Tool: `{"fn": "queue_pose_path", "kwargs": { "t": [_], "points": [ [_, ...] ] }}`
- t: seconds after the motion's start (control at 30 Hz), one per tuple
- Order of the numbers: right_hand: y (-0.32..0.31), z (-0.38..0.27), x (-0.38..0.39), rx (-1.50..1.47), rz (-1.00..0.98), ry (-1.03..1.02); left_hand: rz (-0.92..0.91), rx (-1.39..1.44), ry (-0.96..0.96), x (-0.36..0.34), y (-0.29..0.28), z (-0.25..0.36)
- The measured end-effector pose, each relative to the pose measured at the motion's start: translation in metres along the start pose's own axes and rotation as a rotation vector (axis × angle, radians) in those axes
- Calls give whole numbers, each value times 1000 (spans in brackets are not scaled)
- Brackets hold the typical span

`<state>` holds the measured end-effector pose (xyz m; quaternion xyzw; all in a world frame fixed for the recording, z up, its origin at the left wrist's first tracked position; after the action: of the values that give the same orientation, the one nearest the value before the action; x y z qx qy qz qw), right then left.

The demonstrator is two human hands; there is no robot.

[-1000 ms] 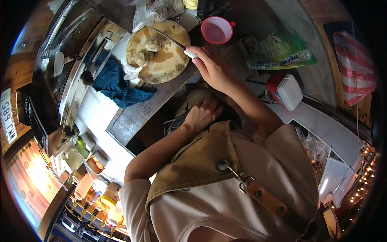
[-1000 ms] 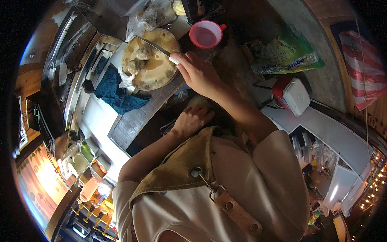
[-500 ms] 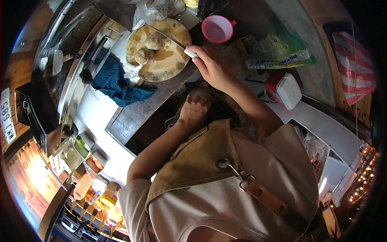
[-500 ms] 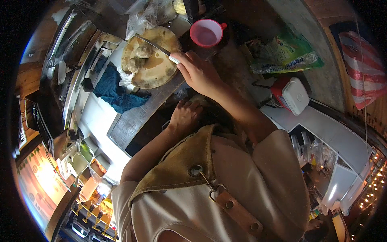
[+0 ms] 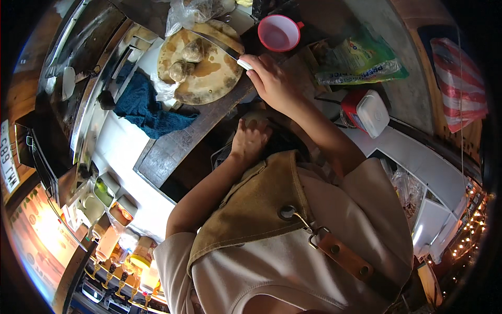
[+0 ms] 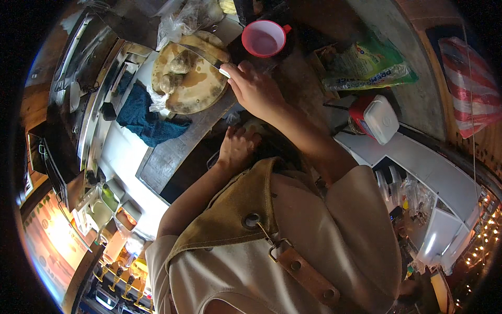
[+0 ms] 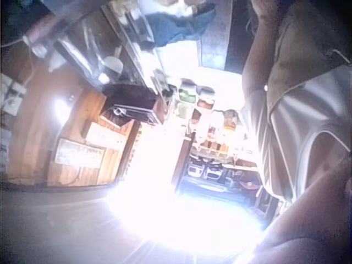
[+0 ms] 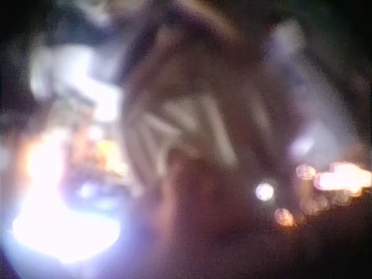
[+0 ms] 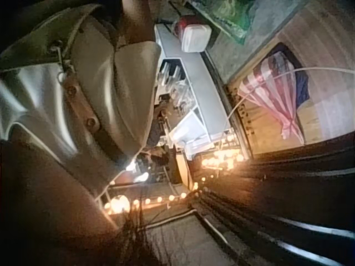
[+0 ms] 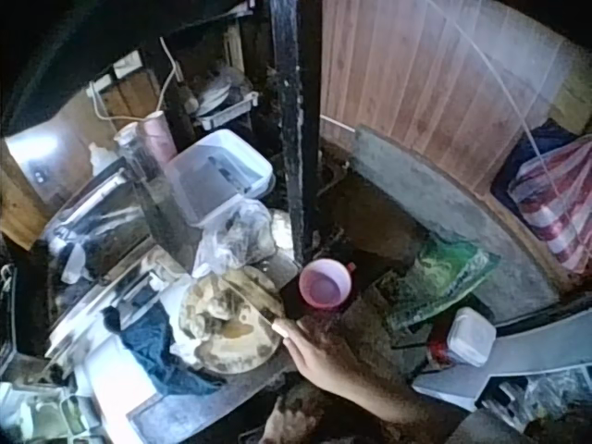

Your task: The person transfers fried potatoes from a fryer basket into a paper bag using tongs, adds seasoning powder from a container, and hands the bag to a customer. Then, the person unwraps burger patties and places them onto a griddle before talking with a coworker.

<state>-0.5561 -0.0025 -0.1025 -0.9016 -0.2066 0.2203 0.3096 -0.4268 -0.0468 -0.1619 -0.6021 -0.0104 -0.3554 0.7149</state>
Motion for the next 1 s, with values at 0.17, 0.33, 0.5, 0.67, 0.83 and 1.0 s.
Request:
{"fn": "queue_pose_path", "kwargs": {
  "t": [0.17, 0.33, 0.5, 0.67, 0.83, 1.0],
  "points": [
    [5, -1, 0, 28, -28, 26, 258, -30, 28, 4, -1, -1],
    [7, 4, 0, 1, -15, 46, 177, -63, 10, 5, -9, -1],
    [7, 3, -4, 12, -16, 27, 73, -24, 25, 5, -2, -4],
    [2, -4, -7, 7, 17, 16, 126, -4, 28, 3, 1, -8],
    [-10, -19, -10, 38, 29, 19, 144, -15, 41, 6, -2, -11],
    [-20, -47, -11, -2, -85, -42, 330, -37, -9, 21, -25, -19]
  ]
}}
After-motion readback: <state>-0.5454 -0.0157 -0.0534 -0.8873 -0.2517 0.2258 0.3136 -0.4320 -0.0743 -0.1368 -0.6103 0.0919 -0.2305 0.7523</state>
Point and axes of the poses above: each hand's wrist, its own x-axis away from the middle knuckle, its own y-axis out of the palm, z = x × y, the point moved 5 cm from there along -x, towards the middle knuckle, and after that the axes turned 4 degrees about -x, right-handed, at the moved point
